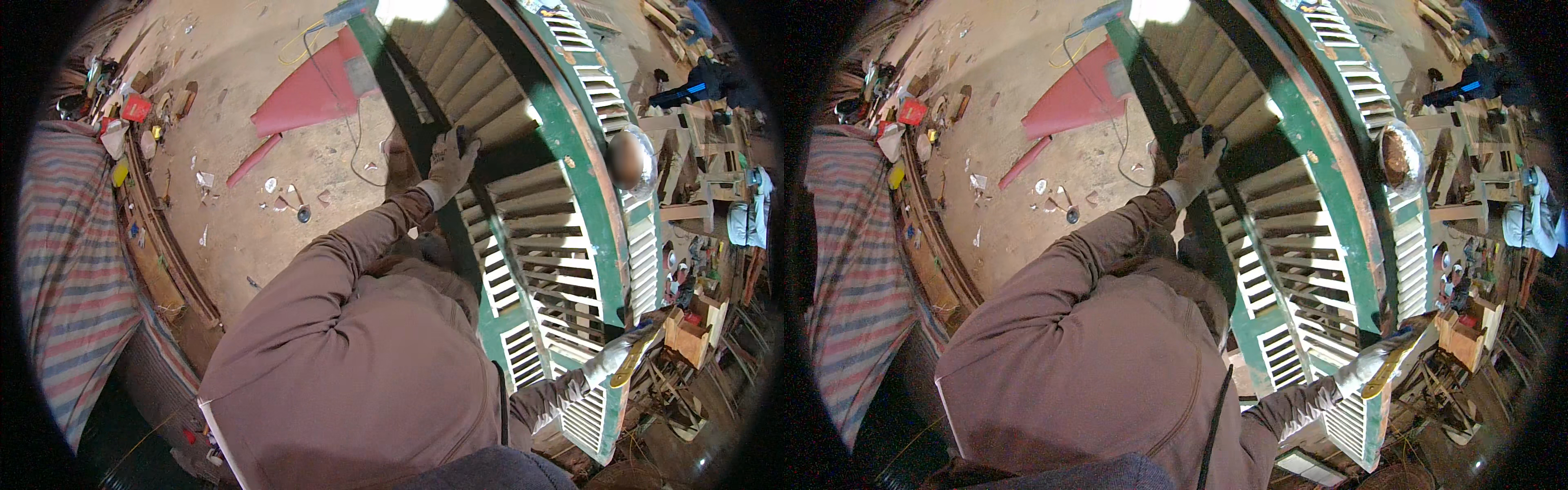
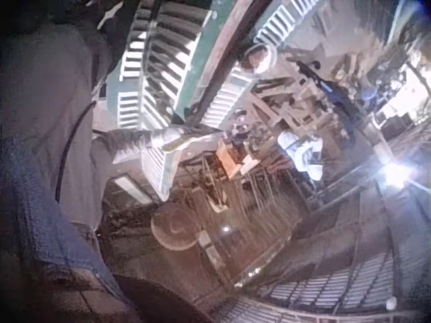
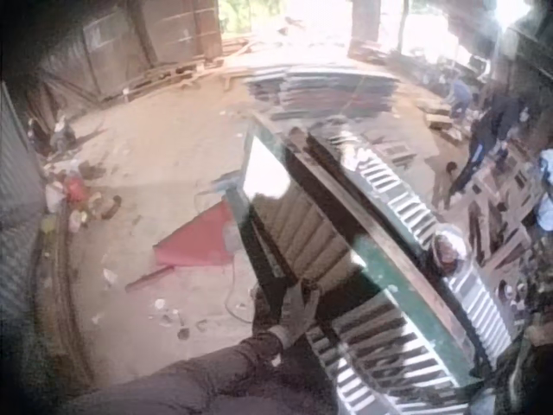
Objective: The person sands a green wooden shutter with an orbital sander, then applies a brown paste filler with a putty knife to fill holes and imperfections. The person also applies glue from a bottle to the slats and wipes the surface with a cloth.
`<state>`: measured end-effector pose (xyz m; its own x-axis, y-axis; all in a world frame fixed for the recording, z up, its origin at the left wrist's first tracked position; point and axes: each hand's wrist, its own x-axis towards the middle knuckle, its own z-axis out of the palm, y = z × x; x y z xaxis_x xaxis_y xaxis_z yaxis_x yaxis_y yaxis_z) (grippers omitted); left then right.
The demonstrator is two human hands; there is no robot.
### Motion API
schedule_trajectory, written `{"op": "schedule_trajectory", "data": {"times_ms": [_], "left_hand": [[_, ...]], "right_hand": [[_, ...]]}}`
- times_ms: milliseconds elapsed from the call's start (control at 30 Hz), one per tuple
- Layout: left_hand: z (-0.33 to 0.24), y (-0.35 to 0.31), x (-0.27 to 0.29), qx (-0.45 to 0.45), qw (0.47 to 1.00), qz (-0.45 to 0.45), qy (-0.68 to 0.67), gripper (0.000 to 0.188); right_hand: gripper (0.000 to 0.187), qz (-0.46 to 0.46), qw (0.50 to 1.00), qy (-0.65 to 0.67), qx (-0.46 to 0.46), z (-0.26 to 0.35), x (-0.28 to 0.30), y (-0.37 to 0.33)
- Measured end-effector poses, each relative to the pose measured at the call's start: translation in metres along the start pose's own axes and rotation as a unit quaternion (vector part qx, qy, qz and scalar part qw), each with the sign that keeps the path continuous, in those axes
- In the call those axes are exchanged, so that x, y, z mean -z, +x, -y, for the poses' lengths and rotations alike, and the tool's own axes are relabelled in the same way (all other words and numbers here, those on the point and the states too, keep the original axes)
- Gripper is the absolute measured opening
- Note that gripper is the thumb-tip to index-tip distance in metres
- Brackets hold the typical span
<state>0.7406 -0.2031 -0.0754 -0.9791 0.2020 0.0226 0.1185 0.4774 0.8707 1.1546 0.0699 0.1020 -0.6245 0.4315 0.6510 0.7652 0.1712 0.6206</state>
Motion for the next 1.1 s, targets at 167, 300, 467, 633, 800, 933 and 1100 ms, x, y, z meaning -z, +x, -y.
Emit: {"op": "schedule_trajectory", "data": {"times_ms": [167,300,467,633,800,933,1100], "left_hand": [[-0.035,0.015,-0.01,-0.151,0.982,-0.045,0.103,0.075],[-0.045,0.018,-0.014,-0.164,0.978,-0.077,0.107,0.072],[-0.05,0.028,-0.004,-0.137,0.987,-0.016,0.08,0.071],[-0.046,0.034,-0.018,-0.121,0.975,-0.061,0.177,0.079],[-0.051,0.052,-0.001,-0.134,0.984,0.0,0.116,0.083],[-0.05,0.064,0.003,-0.18,0.98,0.041,0.068,0.085],[-0.05,0.066,0.017,-0.073,0.989,0.126,0.03,0.094]], "right_hand": [[0.039,0.016,0.999,0.023,-0.037,-0.019,-0.058,-0.034],[0.03,-0.047,0.996,-0.069,-0.034,-0.014,-0.076,-0.03],[0.032,0.187,0.98,-0.029,-0.069,0.0,-0.064,-0.015],[0.045,0.112,0.969,-0.21,0.068,0.003,-0.089,-0.01],[0.044,-0.004,1.0,0.015,-0.016,0.0,-0.099,-0.009],[0.043,0.044,0.998,-0.038,0.006,-0.005,-0.086,-0.018],[0.044,0.05,0.998,-0.031,-0.027,-0.01,-0.077,-0.038]]}}
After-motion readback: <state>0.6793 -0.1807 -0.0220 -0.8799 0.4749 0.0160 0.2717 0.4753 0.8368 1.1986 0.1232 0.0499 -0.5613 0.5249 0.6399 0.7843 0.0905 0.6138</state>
